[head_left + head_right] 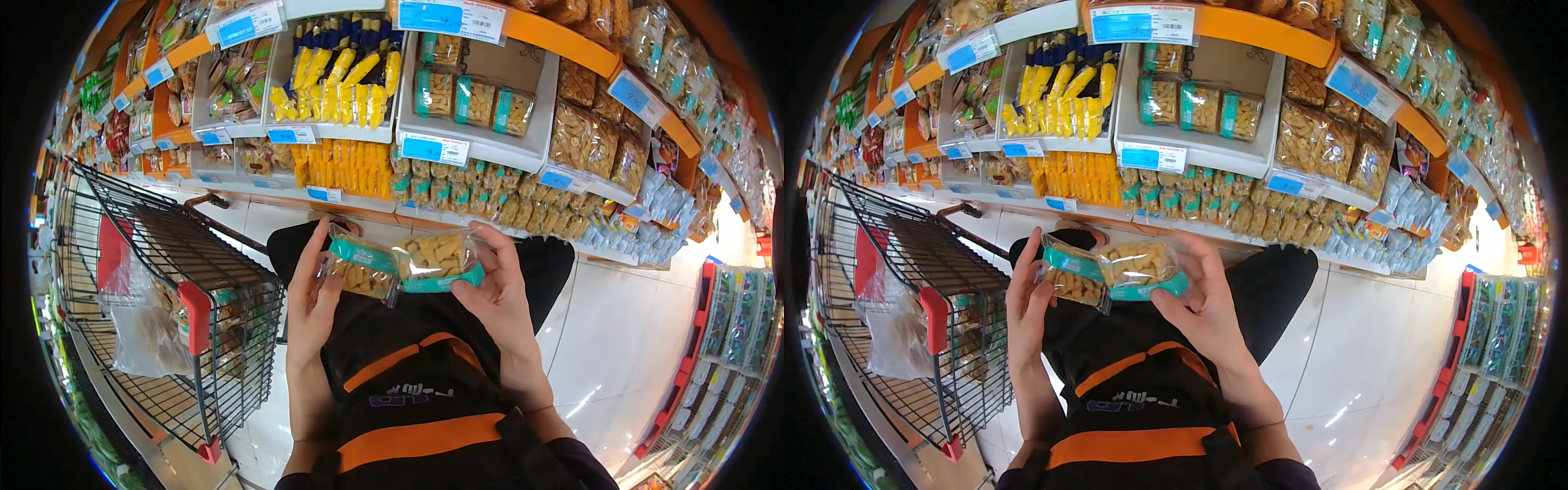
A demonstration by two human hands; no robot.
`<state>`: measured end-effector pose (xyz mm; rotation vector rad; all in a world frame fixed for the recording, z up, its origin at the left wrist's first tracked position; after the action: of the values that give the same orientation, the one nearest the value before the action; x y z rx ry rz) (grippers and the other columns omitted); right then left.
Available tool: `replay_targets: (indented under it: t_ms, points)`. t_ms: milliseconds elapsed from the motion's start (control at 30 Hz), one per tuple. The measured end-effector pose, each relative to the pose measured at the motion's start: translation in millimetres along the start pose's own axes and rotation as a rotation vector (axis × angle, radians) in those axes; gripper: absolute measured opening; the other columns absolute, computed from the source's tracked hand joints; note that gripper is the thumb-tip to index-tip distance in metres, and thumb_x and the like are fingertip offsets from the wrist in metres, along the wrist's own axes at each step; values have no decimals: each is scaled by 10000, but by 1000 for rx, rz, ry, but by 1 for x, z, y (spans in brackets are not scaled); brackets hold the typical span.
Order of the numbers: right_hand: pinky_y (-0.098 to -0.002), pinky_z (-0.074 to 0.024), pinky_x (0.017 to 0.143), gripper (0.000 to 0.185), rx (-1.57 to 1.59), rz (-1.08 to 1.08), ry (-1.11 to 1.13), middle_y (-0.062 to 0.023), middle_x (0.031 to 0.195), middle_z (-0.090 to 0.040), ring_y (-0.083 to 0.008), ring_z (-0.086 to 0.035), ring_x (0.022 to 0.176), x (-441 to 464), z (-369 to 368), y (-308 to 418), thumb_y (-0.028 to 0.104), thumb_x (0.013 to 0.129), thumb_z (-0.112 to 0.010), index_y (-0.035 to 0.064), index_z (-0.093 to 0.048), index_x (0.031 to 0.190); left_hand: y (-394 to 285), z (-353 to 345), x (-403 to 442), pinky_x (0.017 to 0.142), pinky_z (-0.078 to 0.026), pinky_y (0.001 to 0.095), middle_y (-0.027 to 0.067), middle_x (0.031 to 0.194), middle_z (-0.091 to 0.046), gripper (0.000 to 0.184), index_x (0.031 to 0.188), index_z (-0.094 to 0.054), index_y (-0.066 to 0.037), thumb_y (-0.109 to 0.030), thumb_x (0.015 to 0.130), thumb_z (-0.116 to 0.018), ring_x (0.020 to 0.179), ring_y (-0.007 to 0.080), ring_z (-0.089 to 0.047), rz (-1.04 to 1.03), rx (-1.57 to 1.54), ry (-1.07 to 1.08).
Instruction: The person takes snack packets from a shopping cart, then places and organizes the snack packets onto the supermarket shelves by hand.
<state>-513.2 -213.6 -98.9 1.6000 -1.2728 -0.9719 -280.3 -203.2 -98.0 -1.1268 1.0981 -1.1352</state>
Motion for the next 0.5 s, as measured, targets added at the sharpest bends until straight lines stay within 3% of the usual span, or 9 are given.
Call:
replay_targets:
  t_ms: [233,500]
  points:
    - [-290,-421,931,562,-224,72,120,-76,1208,-480,-172,-491,1086,-1,5,-3,-42,846,-603,71,-471,1381,-2,-3,-2,618,-364,164,-35,984,-556,635,1475,-377,-107,-34,852,-477,736,24,-439,9,10,6]
    - [-278,-420,916,570,-297,110,154,-92,1219,-508,-185,-503,1090,-1,7,-3,-33,830,-618,69,-476,1372,1,-4,-3,606,-346,159,-30,1035,-559,633,1474,-376,-97,-21,853,-468,745,17,-432,18,39,40]
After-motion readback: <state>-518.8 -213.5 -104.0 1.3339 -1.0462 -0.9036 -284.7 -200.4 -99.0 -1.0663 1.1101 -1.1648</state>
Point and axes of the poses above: each hand's wrist, its own x-axis towards the middle knuckle, its own z-axis out of the back of the hand, y = z × x, the point moved 3 cm from there along x, towards the middle knuckle
